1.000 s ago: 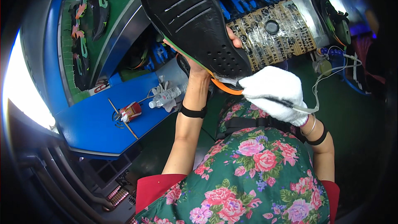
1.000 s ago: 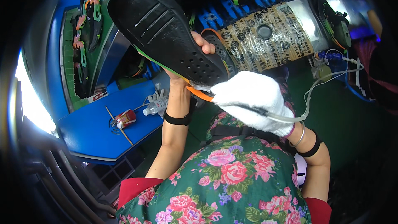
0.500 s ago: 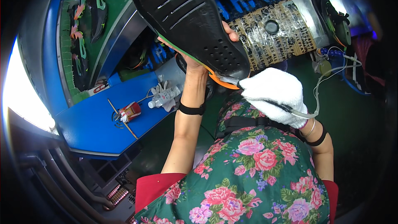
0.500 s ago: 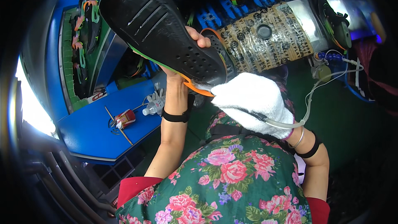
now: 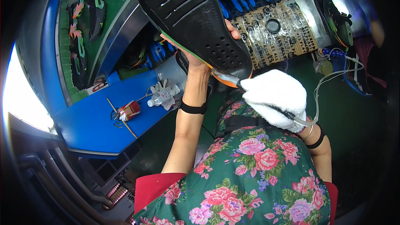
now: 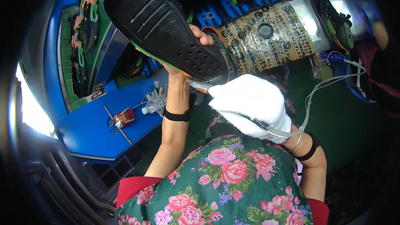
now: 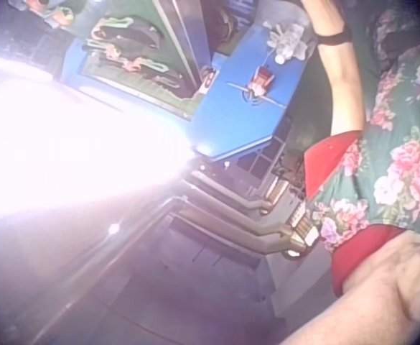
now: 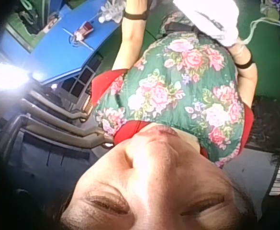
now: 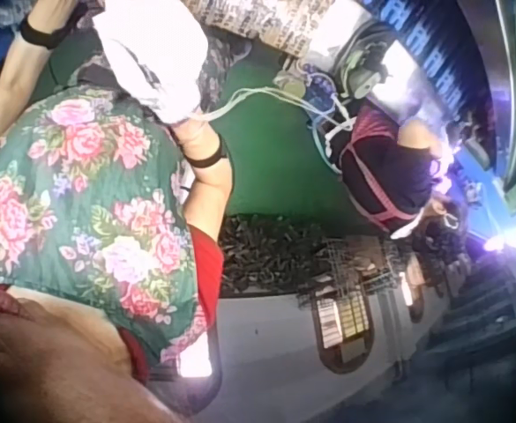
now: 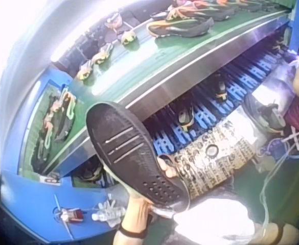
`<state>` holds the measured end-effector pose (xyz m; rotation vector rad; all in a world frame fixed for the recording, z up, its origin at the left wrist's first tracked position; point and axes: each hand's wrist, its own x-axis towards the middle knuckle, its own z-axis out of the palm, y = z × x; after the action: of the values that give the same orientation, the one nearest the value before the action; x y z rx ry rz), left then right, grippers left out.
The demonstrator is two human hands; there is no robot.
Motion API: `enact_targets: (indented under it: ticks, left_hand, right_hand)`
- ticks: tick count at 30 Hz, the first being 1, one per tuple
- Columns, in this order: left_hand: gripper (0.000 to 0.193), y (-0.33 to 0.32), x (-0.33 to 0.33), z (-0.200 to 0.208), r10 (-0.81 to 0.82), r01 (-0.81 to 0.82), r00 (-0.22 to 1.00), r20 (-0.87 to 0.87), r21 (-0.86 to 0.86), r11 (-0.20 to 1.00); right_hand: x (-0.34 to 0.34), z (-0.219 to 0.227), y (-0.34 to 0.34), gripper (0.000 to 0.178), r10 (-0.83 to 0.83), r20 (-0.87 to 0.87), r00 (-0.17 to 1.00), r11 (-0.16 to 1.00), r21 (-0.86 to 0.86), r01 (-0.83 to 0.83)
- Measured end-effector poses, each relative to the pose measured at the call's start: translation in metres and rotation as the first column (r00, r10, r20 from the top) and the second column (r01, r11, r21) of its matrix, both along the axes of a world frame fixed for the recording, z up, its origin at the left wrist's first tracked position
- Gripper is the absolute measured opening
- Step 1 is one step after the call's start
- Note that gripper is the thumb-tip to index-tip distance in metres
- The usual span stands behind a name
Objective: Applying liquid adhesive to the bottom of shoe soles using a manual brush.
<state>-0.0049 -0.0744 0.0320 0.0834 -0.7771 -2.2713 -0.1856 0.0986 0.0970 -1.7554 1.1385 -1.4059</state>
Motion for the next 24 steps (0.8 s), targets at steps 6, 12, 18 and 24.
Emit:
enact_targets:
  ticks: [6, 12, 18, 24]
  left_hand:
    - [0.084, -0.001, 0.002, -0.006, 0.031, -0.03, 0.999, 0.012, -0.071, 0.997]
    - [0.085, -0.001, 0.001, -0.004, 0.062, -0.06, 0.998, 0.017, -0.099, 0.993]
    - [0.081, 0.001, -0.001, 0.009, 0.05, -0.045, 0.997, 0.053, -0.084, 0.995]
    - [0.074, 0.002, -0.001, 0.011, -0.032, 0.034, 0.999, 0.038, -0.058, 0.998]
  right_hand:
    - [0.007, 0.001, 0.003, 0.022, -0.047, 0.017, 0.999, 0.997, 0.055, 0.046]
    - [-0.001, -0.003, 0.004, 0.019, -0.091, 0.061, 0.994, 0.994, 0.059, 0.088]
    - [0.003, -0.008, 0.005, 0.02, -0.092, 0.035, 0.995, 0.993, 0.075, 0.089]
    - [-0.002, -0.019, 0.004, 0.015, -0.044, 0.45, 0.892, 0.958, 0.271, -0.089]
